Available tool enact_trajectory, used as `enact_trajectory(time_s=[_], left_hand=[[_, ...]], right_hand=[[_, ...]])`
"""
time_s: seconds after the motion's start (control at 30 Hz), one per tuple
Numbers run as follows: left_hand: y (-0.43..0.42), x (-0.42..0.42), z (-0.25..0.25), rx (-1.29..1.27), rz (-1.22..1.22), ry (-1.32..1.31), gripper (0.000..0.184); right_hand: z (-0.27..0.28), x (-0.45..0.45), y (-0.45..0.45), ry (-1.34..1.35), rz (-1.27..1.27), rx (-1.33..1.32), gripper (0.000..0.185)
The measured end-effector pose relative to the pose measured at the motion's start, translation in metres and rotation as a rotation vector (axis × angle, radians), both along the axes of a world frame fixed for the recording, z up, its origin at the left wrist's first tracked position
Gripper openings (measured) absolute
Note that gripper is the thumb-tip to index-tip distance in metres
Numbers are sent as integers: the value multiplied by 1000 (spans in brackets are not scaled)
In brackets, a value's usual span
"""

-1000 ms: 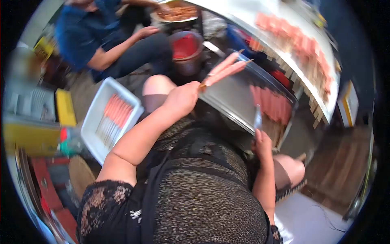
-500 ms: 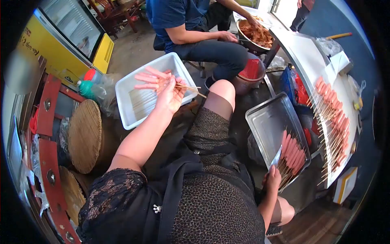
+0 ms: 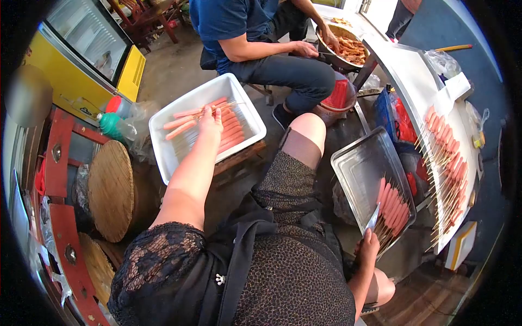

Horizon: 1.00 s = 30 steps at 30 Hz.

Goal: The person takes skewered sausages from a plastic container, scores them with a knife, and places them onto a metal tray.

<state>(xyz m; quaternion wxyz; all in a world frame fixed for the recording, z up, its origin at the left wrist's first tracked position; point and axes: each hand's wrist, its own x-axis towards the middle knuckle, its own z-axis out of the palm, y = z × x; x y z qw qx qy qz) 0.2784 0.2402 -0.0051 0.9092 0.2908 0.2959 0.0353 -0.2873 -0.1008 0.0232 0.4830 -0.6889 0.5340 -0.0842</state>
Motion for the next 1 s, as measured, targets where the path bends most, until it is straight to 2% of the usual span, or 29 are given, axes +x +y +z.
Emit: enact_trajectory(time_s=[0.1,0.17,0.2,0.27,0.3,0.33,0.4,0.43,0.5,0.53,0.6,0.63,0.7,0.73,0.8,0.83,0.9,0.93,1.0], left_hand=[[6,7,-2,52,-50,28,8],[11,7,2,157,-140,2,21],[16,7,7,158,-137,8,21],[30,9,16,272,-371,196,40],[42,9,17,336,-578,145,55],[50,7,18,338,-574,147,55],[61,-4,38,465,-852,177,47],[76,3,28,465,-851,179,47],[116,22,-1,933,-849,-103,30],[129,25,-1,932,-849,-102,30],[142,26,5,1852,-408,-300,26],[145,25,7,1849,-404,-302,26],[143,17,29,2047,-589,-187,26],[141,23,27,2046,-592,-196,26],[138,38,18,1114,-735,65,35],[139,44,12,1115,-741,60,35],[136,47,6,2021,-978,-92,35],[131,45,10,2020,-982,-103,35],[109,18,43,2635,-1015,-243,31]], right_hand=[[2,5,2,27,-20,26,36],[-1,5,0,57,-12,54,36],[-3,4,-1,63,-8,55,36],[-14,1,-6,86,48,11,35],[-29,-5,-12,87,53,13,35],[-45,-12,-19,98,79,-37,35],[-53,-15,-21,108,106,-86,35],[-56,-17,-23,106,106,-78,35],[-47,-14,-16,107,104,-69,34],[-36,-9,-11,92,83,-40,34],[-31,-7,-9,74,64,-18,34],[-34,-10,-11,88,67,-34,34],[-36,-9,-12,97,65,-50,33],[-37,-9,-13,102,64,-37,33],[-43,-16,-18,110,49,-27,34],[-53,-20,-22,121,97,-91,33],[-48,-18,-13,136,137,-151,33],[-35,-10,-8,141,87,-118,36],[-4,5,6,158,30,-84,40]])
